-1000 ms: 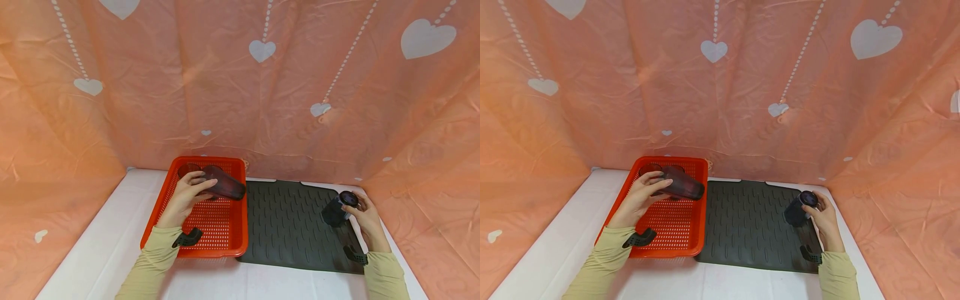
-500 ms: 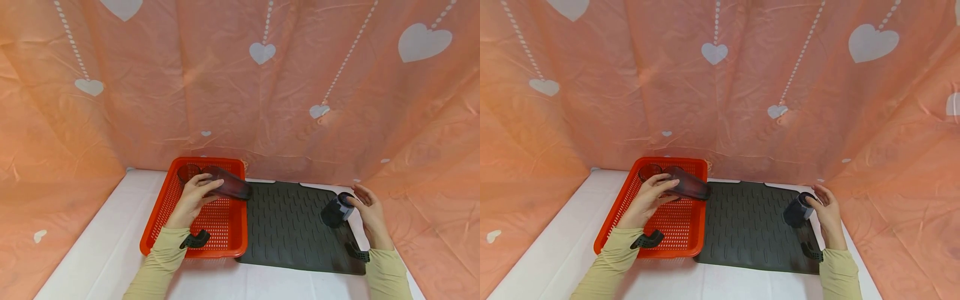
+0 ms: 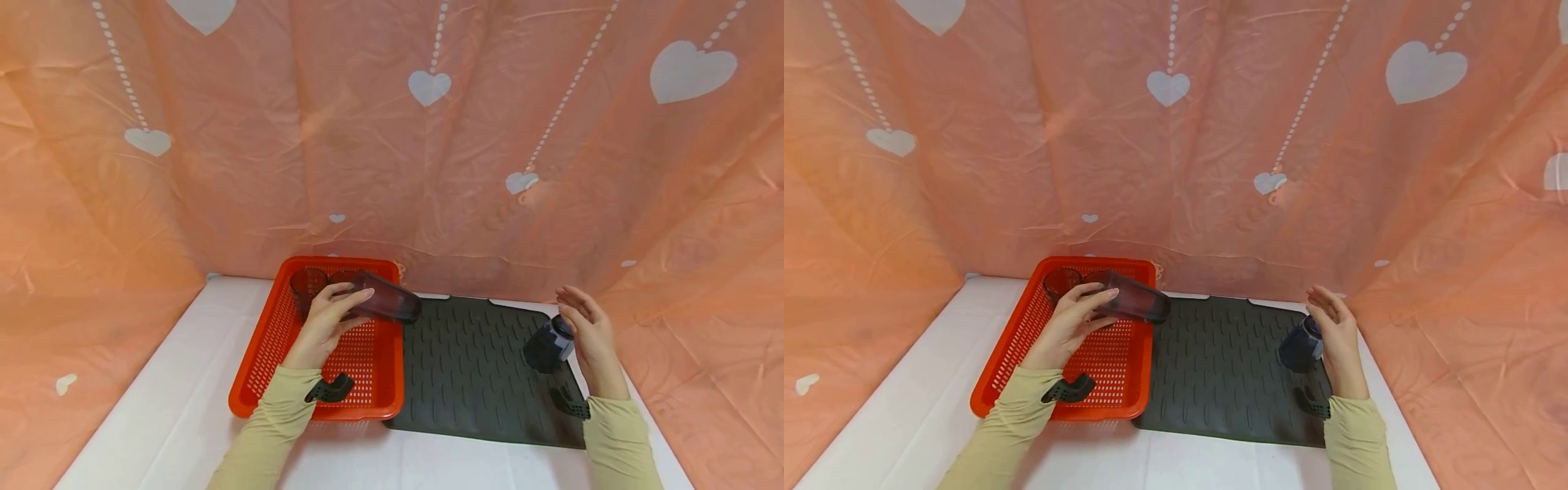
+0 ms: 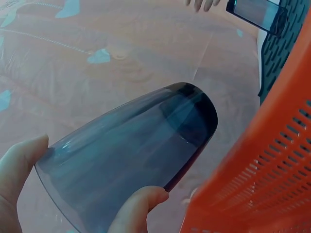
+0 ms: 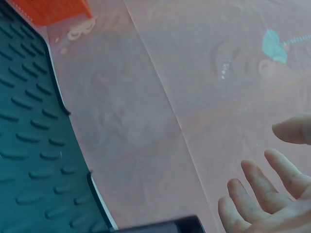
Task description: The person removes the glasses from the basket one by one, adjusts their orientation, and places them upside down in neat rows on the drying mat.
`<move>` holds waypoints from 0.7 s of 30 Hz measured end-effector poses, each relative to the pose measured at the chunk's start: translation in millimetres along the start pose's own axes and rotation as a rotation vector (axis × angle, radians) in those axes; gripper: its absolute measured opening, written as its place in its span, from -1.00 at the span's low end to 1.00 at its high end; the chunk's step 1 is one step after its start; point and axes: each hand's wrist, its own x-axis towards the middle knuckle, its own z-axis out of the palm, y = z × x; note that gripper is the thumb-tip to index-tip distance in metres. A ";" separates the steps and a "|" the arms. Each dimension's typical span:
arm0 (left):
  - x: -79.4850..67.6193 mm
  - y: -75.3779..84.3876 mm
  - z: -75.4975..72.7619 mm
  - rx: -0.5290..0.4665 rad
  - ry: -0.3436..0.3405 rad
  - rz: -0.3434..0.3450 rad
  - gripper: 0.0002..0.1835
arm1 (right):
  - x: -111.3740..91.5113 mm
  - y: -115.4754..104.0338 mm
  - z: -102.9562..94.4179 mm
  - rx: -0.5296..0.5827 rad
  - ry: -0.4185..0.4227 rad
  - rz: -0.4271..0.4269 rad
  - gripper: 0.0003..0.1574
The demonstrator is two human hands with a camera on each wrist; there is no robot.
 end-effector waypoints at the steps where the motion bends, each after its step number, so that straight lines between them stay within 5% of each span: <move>1: 0.7 -0.9 1.4 -0.008 0.000 0.001 -0.39 | -0.2 0.7 2.2 0.005 -0.022 0.008 -0.59; 7: 5.1 -4.9 8.8 -0.052 0.006 -0.009 -0.37 | 1.1 12.5 14.4 -0.021 -0.119 0.040 -0.56; 16: 10.3 -14.2 19.2 -0.136 0.071 -0.046 -0.46 | 4.7 31.8 38.0 -0.035 -0.122 0.227 -0.52; 21: 11.6 -20.3 25.7 -0.135 0.080 -0.049 -0.43 | 5.9 38.9 48.9 -0.019 -0.130 0.263 -0.52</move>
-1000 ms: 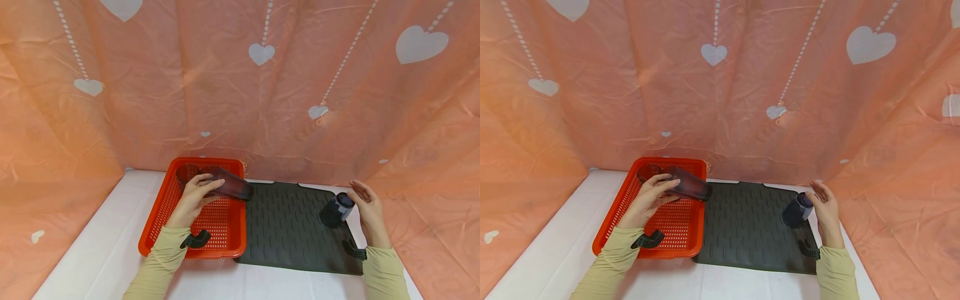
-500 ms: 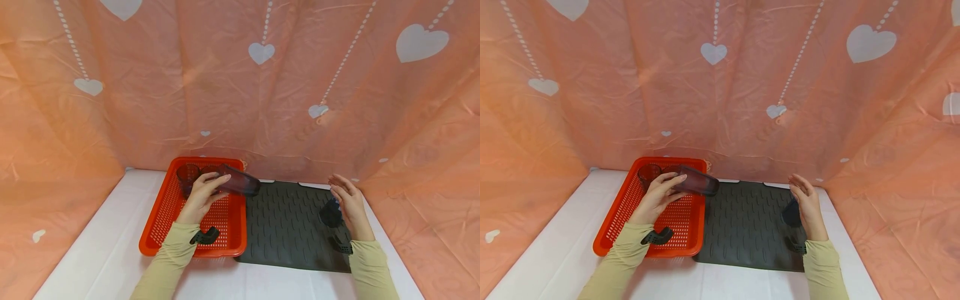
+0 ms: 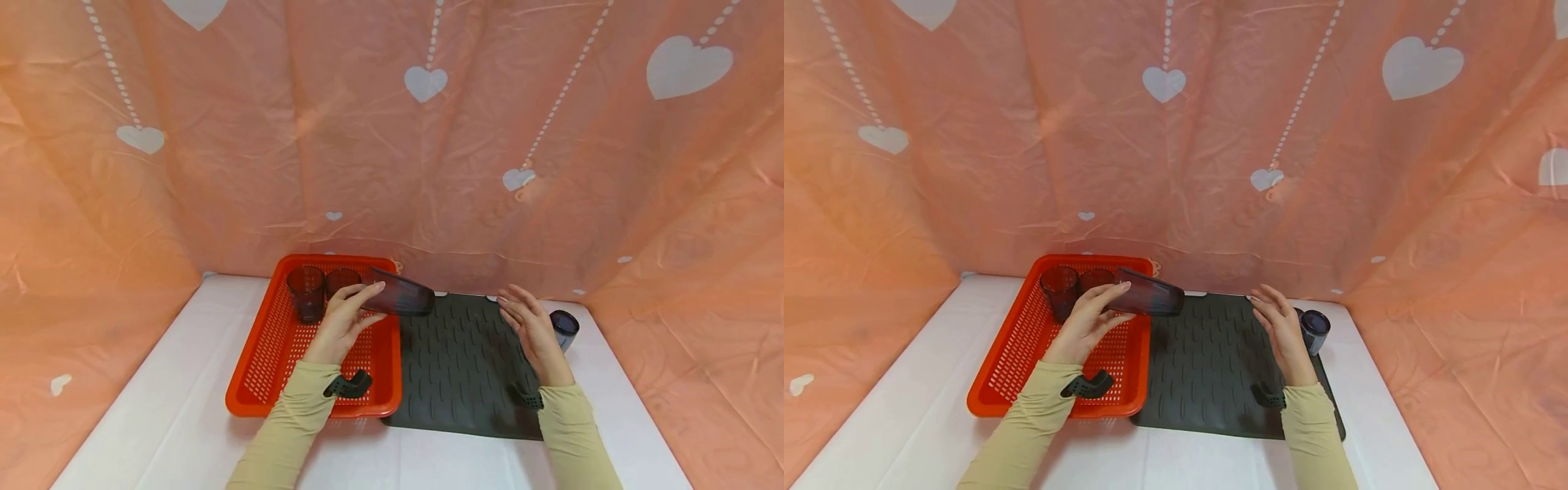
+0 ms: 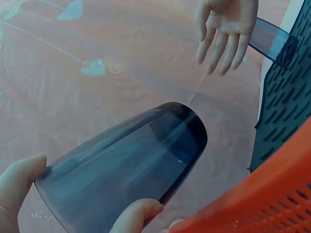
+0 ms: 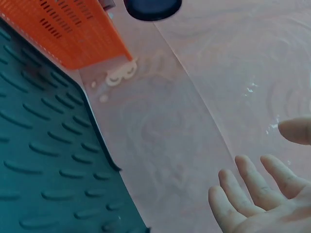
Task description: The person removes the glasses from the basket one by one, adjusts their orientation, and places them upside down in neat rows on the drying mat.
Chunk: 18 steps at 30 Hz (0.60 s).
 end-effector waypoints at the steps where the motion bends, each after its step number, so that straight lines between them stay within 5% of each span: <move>1: 0.2 -1.0 0.9 0.001 0.002 0.000 -0.42 | 1.0 1.4 2.0 0.013 -0.009 0.000 -0.52; 18: 2.4 -10.2 19.6 0.001 0.025 -0.022 -0.44 | 7.9 17.7 24.9 0.030 -0.071 0.040 -0.41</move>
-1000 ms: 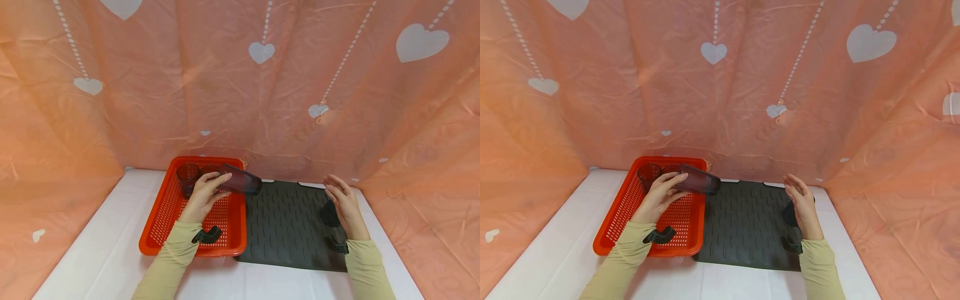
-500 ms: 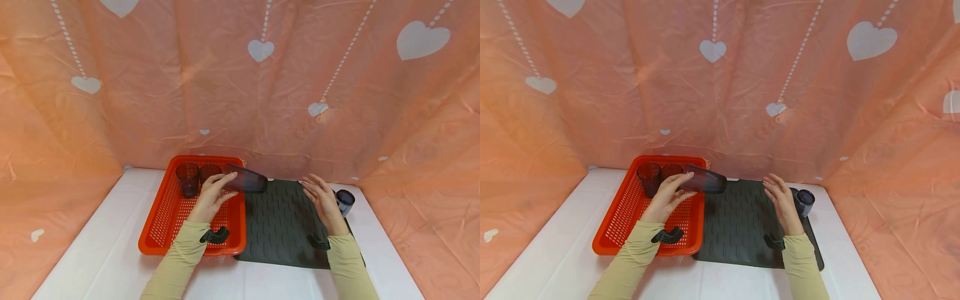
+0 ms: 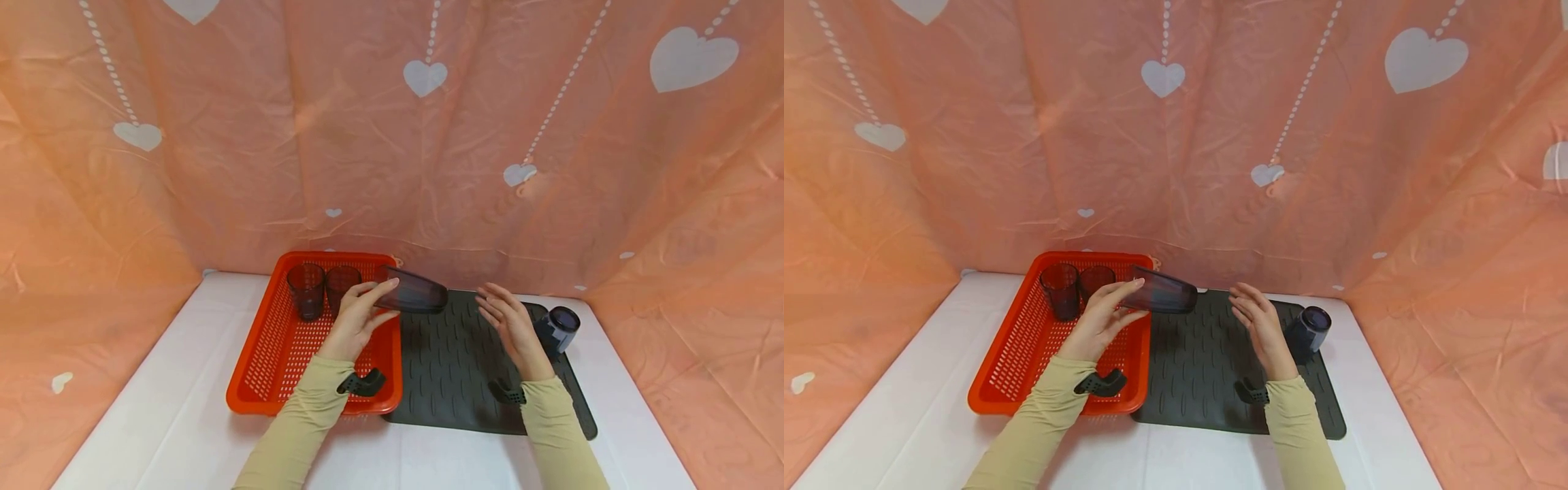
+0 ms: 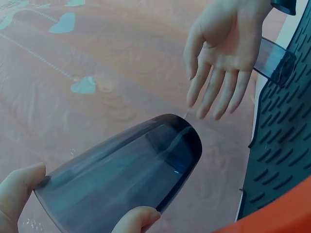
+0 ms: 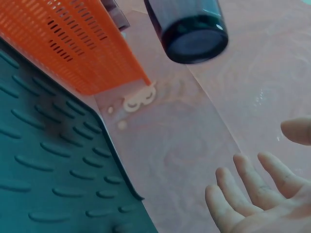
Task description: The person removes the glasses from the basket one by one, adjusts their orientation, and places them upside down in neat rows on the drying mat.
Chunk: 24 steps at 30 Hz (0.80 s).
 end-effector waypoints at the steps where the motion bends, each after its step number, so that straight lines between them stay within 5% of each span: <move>1: 0.0 -0.4 1.1 -0.001 -0.002 0.001 -0.44 | 0.7 0.4 1.8 0.006 -0.003 0.002 -0.41; 14: -0.8 -6.5 9.6 -0.019 -0.036 0.005 -0.52 | 3.8 4.8 23.2 0.072 -0.108 0.052 -0.35; 24: 3.1 -6.9 15.7 -0.034 -0.052 -0.037 -0.43 | 8.8 6.7 43.5 0.109 -0.115 0.113 -0.32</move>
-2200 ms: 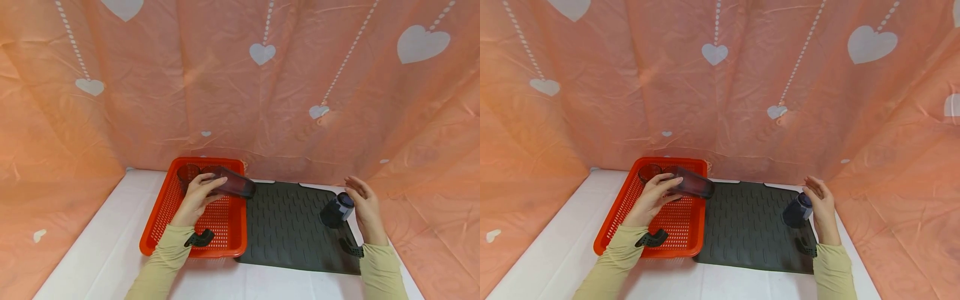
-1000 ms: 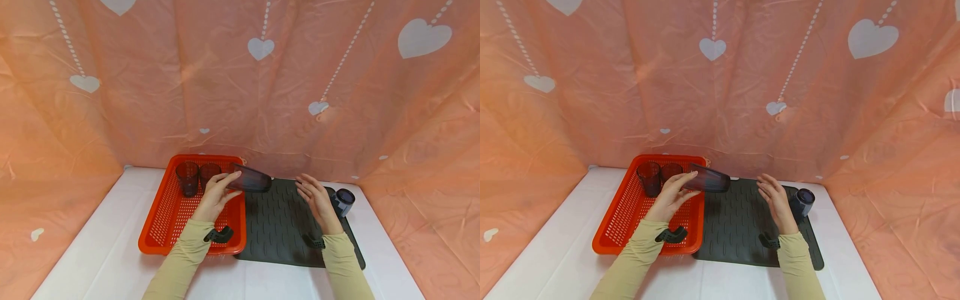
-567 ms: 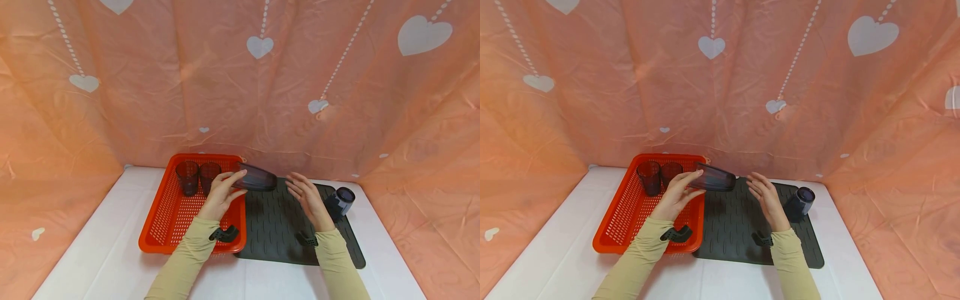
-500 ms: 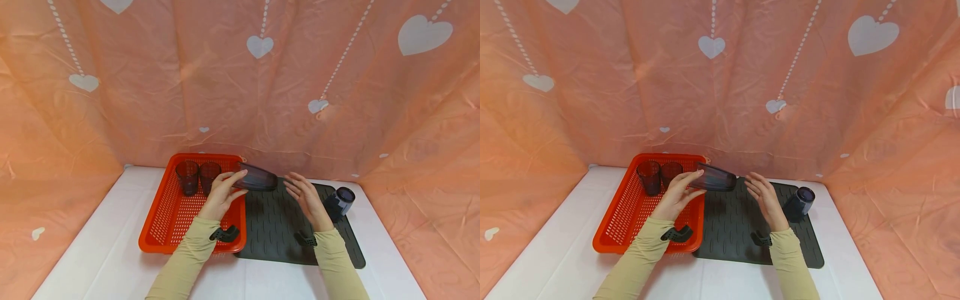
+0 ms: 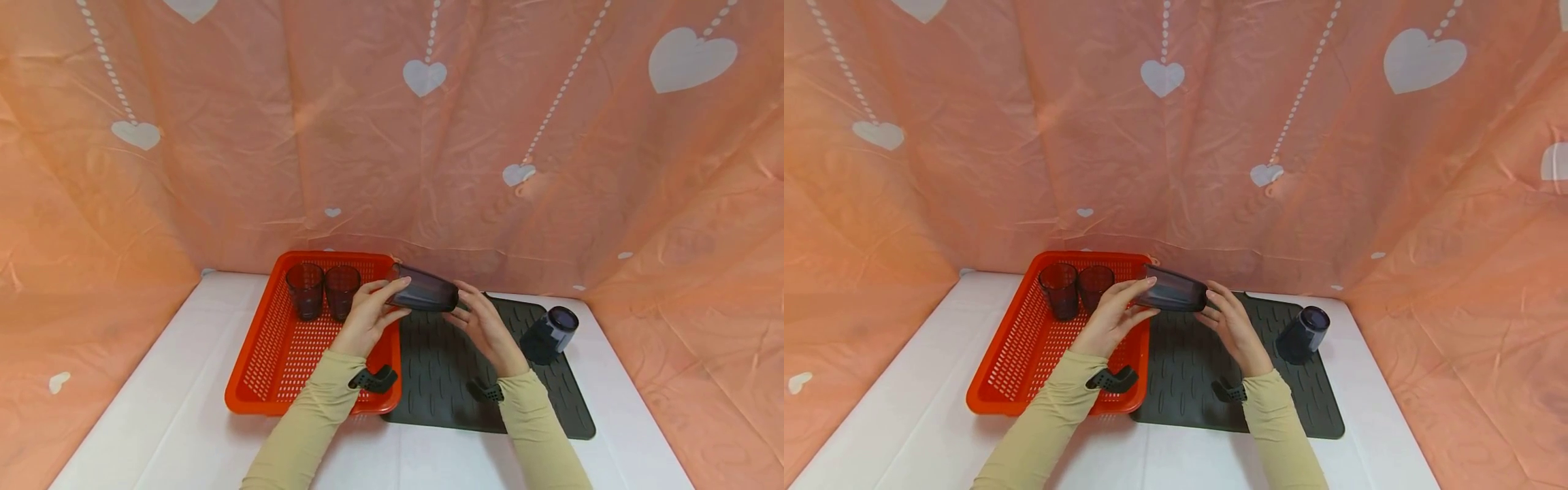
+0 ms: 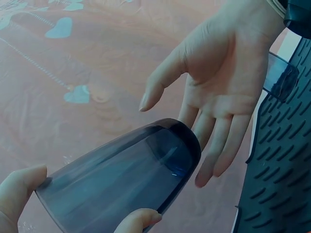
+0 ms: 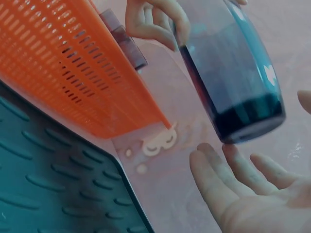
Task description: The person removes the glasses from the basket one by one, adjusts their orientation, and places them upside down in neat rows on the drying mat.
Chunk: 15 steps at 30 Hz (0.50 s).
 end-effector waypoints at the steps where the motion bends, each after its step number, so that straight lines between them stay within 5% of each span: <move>1: 0.4 -0.3 0.2 -0.005 0.000 -0.003 -0.44 | 0.2 0.7 1.6 0.007 -0.008 0.005 -0.31; 15: 6.3 -1.3 -1.0 0.019 -0.001 -0.043 -0.35 | 7.5 9.2 10.0 0.090 -0.015 0.044 -0.36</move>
